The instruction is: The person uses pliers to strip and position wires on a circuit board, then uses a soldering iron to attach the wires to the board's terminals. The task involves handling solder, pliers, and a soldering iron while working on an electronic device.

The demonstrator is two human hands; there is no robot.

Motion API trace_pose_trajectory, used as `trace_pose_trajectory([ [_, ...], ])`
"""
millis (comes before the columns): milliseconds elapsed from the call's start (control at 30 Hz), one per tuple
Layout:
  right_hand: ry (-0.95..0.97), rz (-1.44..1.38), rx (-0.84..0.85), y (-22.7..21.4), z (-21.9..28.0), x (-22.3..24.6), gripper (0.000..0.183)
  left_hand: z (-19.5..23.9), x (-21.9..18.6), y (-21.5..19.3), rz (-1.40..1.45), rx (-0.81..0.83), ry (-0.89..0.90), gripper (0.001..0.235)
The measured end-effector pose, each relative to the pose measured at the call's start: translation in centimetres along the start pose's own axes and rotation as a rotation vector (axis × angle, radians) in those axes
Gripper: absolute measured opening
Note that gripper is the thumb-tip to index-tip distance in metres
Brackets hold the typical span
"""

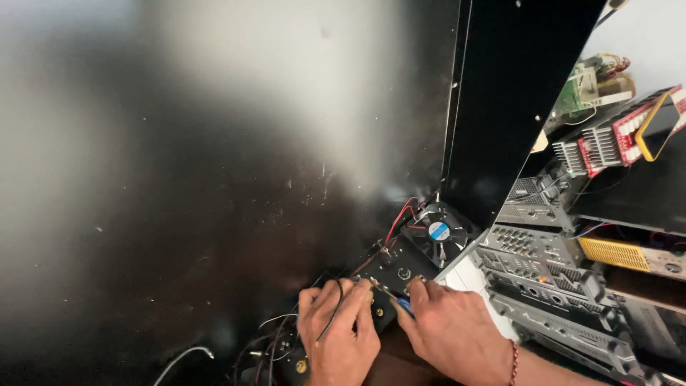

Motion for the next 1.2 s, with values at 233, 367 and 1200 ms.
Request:
trace_pose_trajectory([
  [233,-0.064,0.087,-0.003,-1.6,0.4,-0.8,0.044,0.9,0.2,0.9,0.019,-0.022,-0.045,0.010],
  [367,-0.074,0.119,0.027,-2.4,-0.3,-0.3,0.049,0.6,0.2,0.3,0.043,-0.062,-0.022,0.008],
  [1200,0.182,-1.033,-0.396,-7.6,2.7,-17.9,0.063,-0.6,0.7,-0.1,0.100,-0.083,-0.090,0.013],
])
Point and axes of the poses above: each hand's wrist, its own z-axis away from the middle knuckle, its own y-axis out of the palm, x = y × z, the point moved 4 cm from there along -z, towards the middle knuckle, and after that the axes turned 7 degrees about x, right-handed, at the moved point
